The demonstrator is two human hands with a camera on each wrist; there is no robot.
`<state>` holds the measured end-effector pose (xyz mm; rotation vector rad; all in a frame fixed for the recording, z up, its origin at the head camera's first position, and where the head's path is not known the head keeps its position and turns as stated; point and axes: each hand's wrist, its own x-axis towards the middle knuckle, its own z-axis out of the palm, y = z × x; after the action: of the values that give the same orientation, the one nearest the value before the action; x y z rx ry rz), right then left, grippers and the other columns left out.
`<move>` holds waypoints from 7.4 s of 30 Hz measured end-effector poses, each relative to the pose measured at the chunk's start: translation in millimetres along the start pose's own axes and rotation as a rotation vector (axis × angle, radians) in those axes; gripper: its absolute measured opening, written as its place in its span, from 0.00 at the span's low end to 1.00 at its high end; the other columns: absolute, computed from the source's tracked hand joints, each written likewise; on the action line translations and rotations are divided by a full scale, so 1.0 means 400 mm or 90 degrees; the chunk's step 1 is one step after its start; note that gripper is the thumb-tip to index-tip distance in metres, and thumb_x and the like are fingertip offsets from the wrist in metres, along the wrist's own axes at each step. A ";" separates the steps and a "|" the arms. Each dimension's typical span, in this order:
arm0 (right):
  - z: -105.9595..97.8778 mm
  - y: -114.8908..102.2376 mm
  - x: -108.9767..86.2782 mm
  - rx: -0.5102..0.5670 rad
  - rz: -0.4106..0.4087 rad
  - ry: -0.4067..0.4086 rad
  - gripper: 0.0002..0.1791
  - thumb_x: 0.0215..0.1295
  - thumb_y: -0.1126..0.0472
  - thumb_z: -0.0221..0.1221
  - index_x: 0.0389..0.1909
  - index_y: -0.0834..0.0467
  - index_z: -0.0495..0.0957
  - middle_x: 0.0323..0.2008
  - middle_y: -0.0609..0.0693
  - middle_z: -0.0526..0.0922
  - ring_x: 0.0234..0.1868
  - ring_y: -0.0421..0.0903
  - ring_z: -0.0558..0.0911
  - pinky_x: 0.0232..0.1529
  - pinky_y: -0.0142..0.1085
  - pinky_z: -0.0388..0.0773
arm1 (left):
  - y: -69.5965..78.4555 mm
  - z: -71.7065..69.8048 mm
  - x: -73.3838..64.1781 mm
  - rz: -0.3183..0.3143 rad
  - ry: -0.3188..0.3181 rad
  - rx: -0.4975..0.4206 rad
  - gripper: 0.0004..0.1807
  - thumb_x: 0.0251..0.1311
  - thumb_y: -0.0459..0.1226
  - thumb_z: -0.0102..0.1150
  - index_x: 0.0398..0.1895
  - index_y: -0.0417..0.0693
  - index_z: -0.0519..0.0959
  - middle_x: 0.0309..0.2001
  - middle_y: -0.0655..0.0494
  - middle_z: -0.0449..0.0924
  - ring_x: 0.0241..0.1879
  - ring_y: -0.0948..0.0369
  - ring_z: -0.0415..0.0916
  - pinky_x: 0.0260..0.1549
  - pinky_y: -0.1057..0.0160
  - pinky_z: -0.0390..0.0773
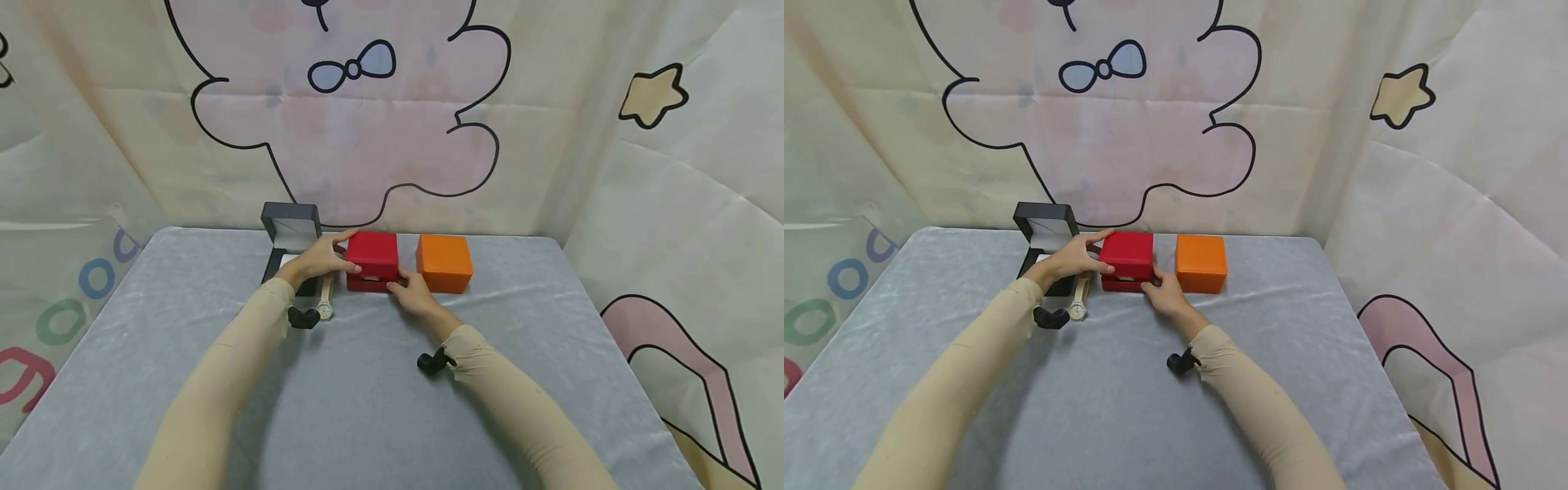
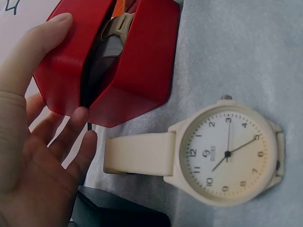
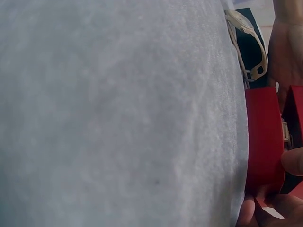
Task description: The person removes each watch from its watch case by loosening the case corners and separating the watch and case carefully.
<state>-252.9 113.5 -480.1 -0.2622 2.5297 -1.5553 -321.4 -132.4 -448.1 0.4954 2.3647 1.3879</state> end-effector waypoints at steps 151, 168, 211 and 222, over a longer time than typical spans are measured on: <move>-0.005 -0.009 -0.008 0.013 0.029 -0.002 0.36 0.74 0.65 0.54 0.80 0.53 0.54 0.72 0.61 0.68 0.60 0.56 0.72 0.67 0.47 0.70 | 0.039 -0.033 -0.023 -0.156 0.046 -0.111 0.36 0.78 0.59 0.32 0.81 0.49 0.54 0.78 0.41 0.58 0.60 0.44 0.80 0.65 0.47 0.74; -0.002 0.005 -0.003 -0.011 0.035 -0.013 0.33 0.76 0.62 0.53 0.79 0.50 0.57 0.59 0.59 0.72 0.55 0.51 0.70 0.53 0.37 0.68 | 0.044 0.014 -0.063 0.034 0.048 0.090 0.28 0.74 0.42 0.55 0.72 0.40 0.68 0.71 0.39 0.69 0.46 0.44 0.85 0.37 0.58 0.81; 0.000 0.004 0.002 -0.008 0.042 -0.021 0.33 0.77 0.61 0.53 0.80 0.46 0.57 0.66 0.60 0.69 0.59 0.52 0.69 0.60 0.41 0.66 | 0.045 0.041 0.024 0.007 -0.088 0.219 0.45 0.61 0.38 0.68 0.79 0.41 0.57 0.79 0.37 0.50 0.78 0.42 0.50 0.77 0.41 0.52; 0.003 0.012 -0.005 -0.023 0.021 -0.019 0.33 0.77 0.63 0.52 0.80 0.50 0.55 0.68 0.62 0.69 0.63 0.55 0.68 0.68 0.48 0.65 | 0.048 0.049 0.022 -0.011 -0.065 0.212 0.43 0.60 0.38 0.68 0.77 0.41 0.61 0.77 0.35 0.53 0.75 0.42 0.55 0.75 0.42 0.58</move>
<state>-250.9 115.1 -484.7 -0.2446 2.5286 -1.4839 -317.7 -104.6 -441.2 0.6147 2.5173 0.9382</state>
